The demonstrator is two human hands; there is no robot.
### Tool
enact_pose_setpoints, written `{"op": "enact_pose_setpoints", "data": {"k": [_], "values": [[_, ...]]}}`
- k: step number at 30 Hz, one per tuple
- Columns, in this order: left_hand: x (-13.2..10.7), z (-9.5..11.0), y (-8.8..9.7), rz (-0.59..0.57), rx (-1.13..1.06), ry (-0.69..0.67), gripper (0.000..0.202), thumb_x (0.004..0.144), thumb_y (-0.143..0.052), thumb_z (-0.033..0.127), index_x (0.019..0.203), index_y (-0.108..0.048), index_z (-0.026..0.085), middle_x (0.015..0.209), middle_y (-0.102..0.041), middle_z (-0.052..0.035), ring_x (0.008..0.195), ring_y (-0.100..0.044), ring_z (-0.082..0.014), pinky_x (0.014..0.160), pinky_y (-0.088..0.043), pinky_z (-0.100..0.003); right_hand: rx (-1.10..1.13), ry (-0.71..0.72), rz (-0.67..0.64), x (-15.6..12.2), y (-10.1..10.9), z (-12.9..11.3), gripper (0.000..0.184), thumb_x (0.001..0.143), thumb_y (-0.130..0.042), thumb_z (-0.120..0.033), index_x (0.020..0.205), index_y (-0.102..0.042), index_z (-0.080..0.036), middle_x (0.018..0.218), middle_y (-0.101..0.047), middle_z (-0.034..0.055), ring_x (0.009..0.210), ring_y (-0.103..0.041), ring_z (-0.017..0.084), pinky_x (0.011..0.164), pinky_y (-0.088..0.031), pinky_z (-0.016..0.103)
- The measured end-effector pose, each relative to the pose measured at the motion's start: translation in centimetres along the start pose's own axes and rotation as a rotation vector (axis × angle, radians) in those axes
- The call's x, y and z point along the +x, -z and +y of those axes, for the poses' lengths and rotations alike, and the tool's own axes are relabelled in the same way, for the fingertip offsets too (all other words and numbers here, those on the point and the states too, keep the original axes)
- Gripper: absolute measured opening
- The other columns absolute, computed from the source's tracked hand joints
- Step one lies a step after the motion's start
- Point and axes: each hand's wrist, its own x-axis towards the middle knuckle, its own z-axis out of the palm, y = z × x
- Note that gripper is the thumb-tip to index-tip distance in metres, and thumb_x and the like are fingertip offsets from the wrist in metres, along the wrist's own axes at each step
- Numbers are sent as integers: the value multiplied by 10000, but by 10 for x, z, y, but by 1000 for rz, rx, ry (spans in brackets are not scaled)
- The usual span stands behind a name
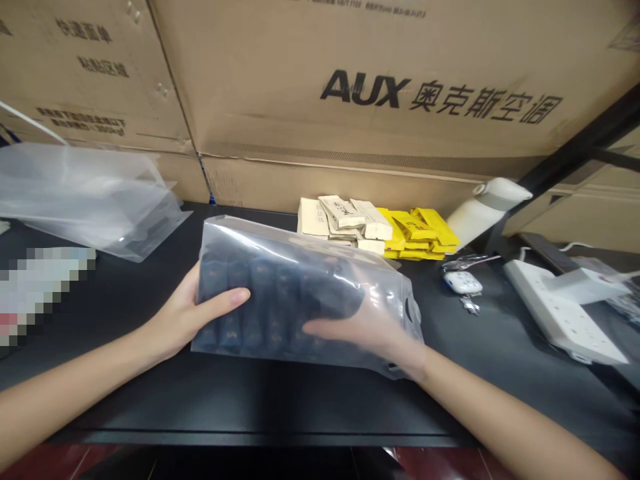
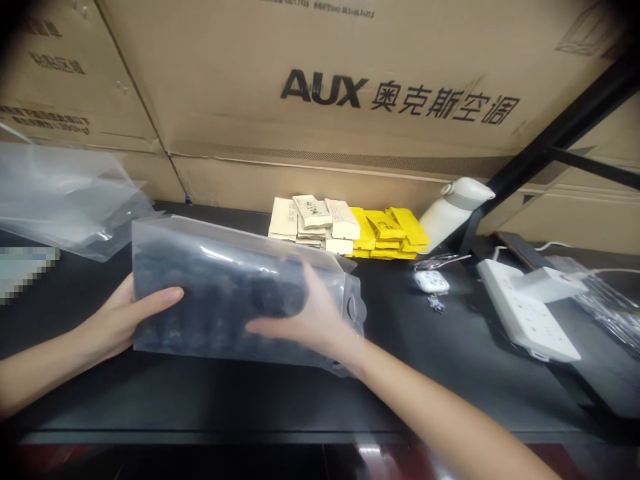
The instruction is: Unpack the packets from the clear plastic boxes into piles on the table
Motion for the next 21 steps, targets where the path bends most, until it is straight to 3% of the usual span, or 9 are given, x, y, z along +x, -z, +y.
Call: {"op": "enact_pose_setpoints", "data": {"k": [3, 7, 11, 16, 21], "values": [[1, 0, 2, -58, -28, 24, 544, 583, -865, 442, 1054, -660, 261, 988, -771, -41, 998, -710, -324, 708, -624, -313, 36, -42, 20, 0, -2, 6, 740, 547, -888, -349, 1230, -611, -287, 1068, -709, 53, 1026, -673, 294, 937, -541, 513], [6, 1, 5, -178, -82, 78, 514, 598, -860, 425, 1050, -678, 260, 954, -778, -34, 930, -735, -307, 693, -622, -316, 39, -64, -50, 7, 5, 9, 670, 609, -863, -349, 1228, -619, -276, 1095, -705, 65, 1076, -648, 302, 998, -487, 556], [10, 7, 8, -173, -123, 164, 447, 649, -804, 466, 1032, -712, 256, 864, -792, -26, 901, -745, -302, 655, -614, -291, 68, -1, -88, 12, 11, -1, 637, 634, -840, -300, 1231, -619, -302, 1212, -668, 43, 1150, -612, 300, 1048, -453, 551], [19, 12, 12, -251, -227, 230, 326, 660, -800, 451, 873, -761, 206, 769, -793, -29, 782, -761, -291, 631, -619, -314, 120, -38, -103, 12, 11, -7, 555, 649, -808, -240, 1177, -649, -290, 1172, -686, 20, 1097, -645, 279, 1017, -498, 491], [28, 5, 15, -271, -351, 337, 210, 636, -832, 370, 738, -762, 200, 652, -769, -17, 679, -762, -269, 586, -624, -314, 189, -138, -86, 11, 9, -9, 497, 706, -787, -331, 1180, -651, -265, 1226, -673, 26, 1196, -597, 272, 1090, -442, 464]]}}
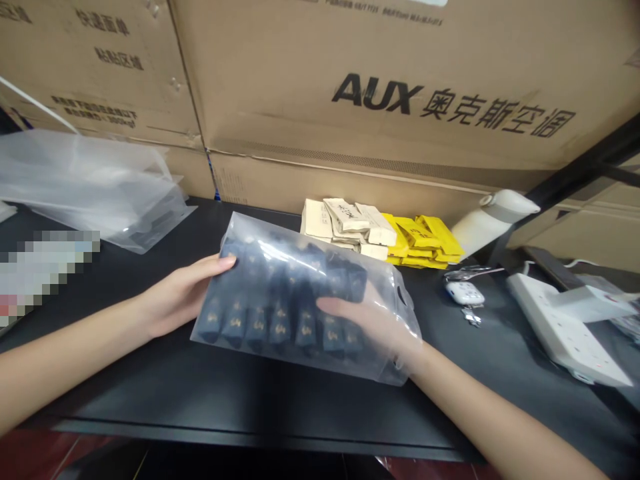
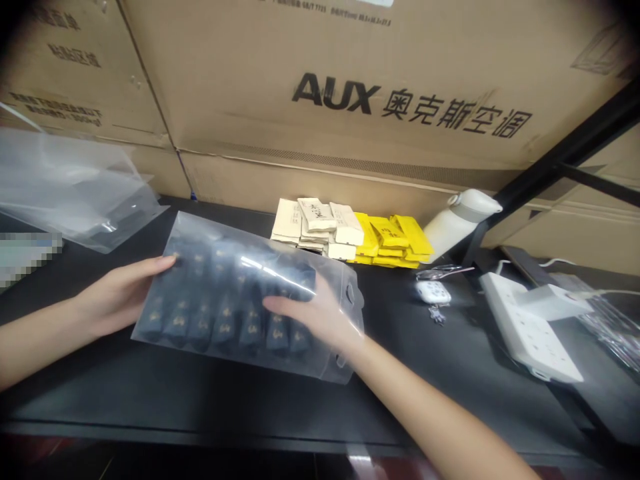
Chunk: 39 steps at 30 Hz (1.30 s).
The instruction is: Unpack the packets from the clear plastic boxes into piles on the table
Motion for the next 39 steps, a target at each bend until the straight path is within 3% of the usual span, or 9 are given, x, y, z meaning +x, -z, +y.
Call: {"op": "enact_pose_setpoints", "data": {"k": [3, 6, 11, 13, 18, 22, 27, 34, 39], "values": [[5, -3, 4, 32, -58, 68, 203, 567, -864, 323, 675, -747, 197, 630, -765, -28, 611, -751, -268, 534, -618, -316, 25, -179, 106, 2, -1, 4, 426, 788, -708, -473, 1148, -672, -248, 1243, -669, 40, 1249, -563, 277, 1121, -405, 461], [8, -3, 5, 67, -91, 92, 210, 550, -868, 311, 672, -746, 192, 642, -770, -38, 572, -742, -261, 513, -614, -316, 155, -271, 122, 7, 1, 13, 449, 783, -660, -584, 1097, -686, -263, 1230, -675, 33, 1277, -541, 278, 1120, -408, 437], [8, 1, 4, 138, -97, 61, 297, 443, -909, 331, 640, -740, 186, 605, -757, -39, 525, -725, -265, 466, -607, -321, 295, -424, -15, 10, 12, 15, 334, 640, -746, -463, 862, -676, -224, 1055, -719, 69, 1167, -609, 326, 919, -546, 425], [8, 3, 5, 146, -83, 37, 300, 431, -913, 337, 623, -736, 189, 580, -747, -32, 516, -721, -264, 467, -609, -327, 301, -454, -80, 10, 15, 12, 331, 623, -768, -408, 874, -672, -215, 1017, -722, 70, 1087, -649, 318, 872, -559, 420], [8, 4, 8, 105, 6, -144, 303, 457, -908, 379, 648, -750, 206, 530, -717, -10, 454, -694, -236, 439, -599, -314, 289, -279, -155, 12, 15, 9, 359, 681, -772, -407, 977, -683, -226, 1064, -716, 41, 1023, -677, 249, 962, -522, 398], [4, 2, 10, -14, 124, -339, 277, 551, -878, 397, 758, -780, 241, 584, -732, -1, 548, -729, -243, 435, -589, -274, 60, -44, -85, 11, 14, 9, 296, 745, -734, -410, 1010, -701, -283, 1114, -708, 21, 1107, -645, 245, 986, -519, 371], [-1, -1, 17, -173, 281, -585, 252, 662, -829, 318, 911, -794, 303, 646, -744, 24, 680, -757, -211, 530, -600, -211, -274, 154, -40, 5, 14, 2, 602, 598, -858, -426, 1138, -665, -242, 1127, -688, 61, 1123, -624, 308, 1032, -493, 459], [2, -1, 19, -251, 340, -621, 255, 728, -784, 292, 981, -780, 327, 742, -766, 24, 709, -755, -185, 559, -591, -186, -271, 207, 10, 0, 10, -4, 549, 643, -825, -374, 1120, -611, -205, 1094, -700, 63, 1031, -668, 290, 926, -563, 427], [-1, -2, 20, -256, 355, -621, 254, 730, -785, 281, 981, -775, 321, 753, -766, 21, 666, -741, -175, 564, -582, -195, -295, 242, 28, 2, 11, 3, 504, 679, -775, -363, 1137, -605, -241, 1088, -695, 72, 1018, -670, 289, 882, -582, 385]]}}
